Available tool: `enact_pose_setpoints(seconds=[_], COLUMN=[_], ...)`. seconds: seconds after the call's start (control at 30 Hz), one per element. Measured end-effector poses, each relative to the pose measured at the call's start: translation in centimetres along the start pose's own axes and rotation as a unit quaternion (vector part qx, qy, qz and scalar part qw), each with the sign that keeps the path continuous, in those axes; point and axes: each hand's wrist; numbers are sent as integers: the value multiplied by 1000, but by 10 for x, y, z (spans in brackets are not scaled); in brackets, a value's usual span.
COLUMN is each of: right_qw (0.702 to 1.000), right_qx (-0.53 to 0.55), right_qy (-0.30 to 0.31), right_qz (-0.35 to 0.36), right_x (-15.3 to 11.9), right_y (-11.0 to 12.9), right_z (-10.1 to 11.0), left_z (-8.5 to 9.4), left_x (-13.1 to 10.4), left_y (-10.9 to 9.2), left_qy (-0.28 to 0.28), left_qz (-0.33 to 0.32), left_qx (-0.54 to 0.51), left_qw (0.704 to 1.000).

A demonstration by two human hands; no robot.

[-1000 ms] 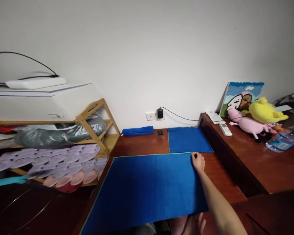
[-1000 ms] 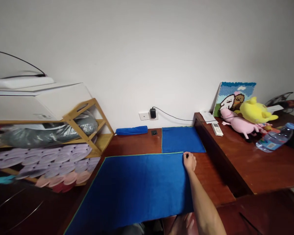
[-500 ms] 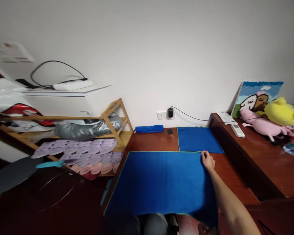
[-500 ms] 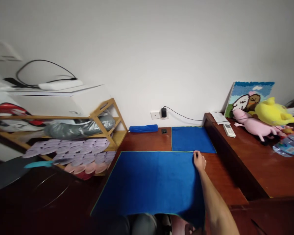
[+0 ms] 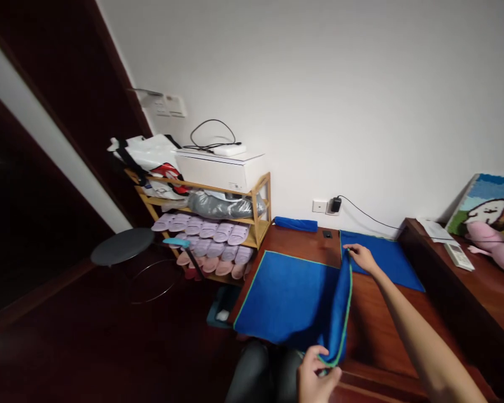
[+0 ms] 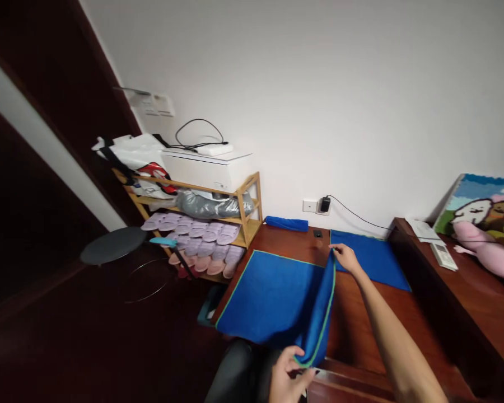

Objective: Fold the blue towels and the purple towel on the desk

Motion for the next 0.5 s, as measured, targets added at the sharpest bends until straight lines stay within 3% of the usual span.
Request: enact_pose_setpoints(seconds=[0.13, 0.23, 0.37, 0.5], right_qw=[994, 986, 974, 965], right_qx=[-25, -51, -98, -130], right_qy=[35, 68, 124, 183], right_qz=[100, 146, 162, 136], right_x=[38, 63, 86, 93], right_y=[88, 149, 209, 233], right_z=[-39, -86, -165, -238], left_z=[83, 138, 197, 238], left_x=[-21, -36, -36, -13], left_y=[-20, -13, 26, 73], left_qy=[-148, -233, -324, -400], left_qz=[0, 22, 36, 59], left_qx=[72, 125, 167, 116], left_qw=[986, 964, 930, 907])
Point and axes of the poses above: each hand's wrist, its own x-axis towards the middle knuckle, its own z-axis out of the back of the hand, y = z × x, and after that the axes turned 5 degrees about y, right-handed
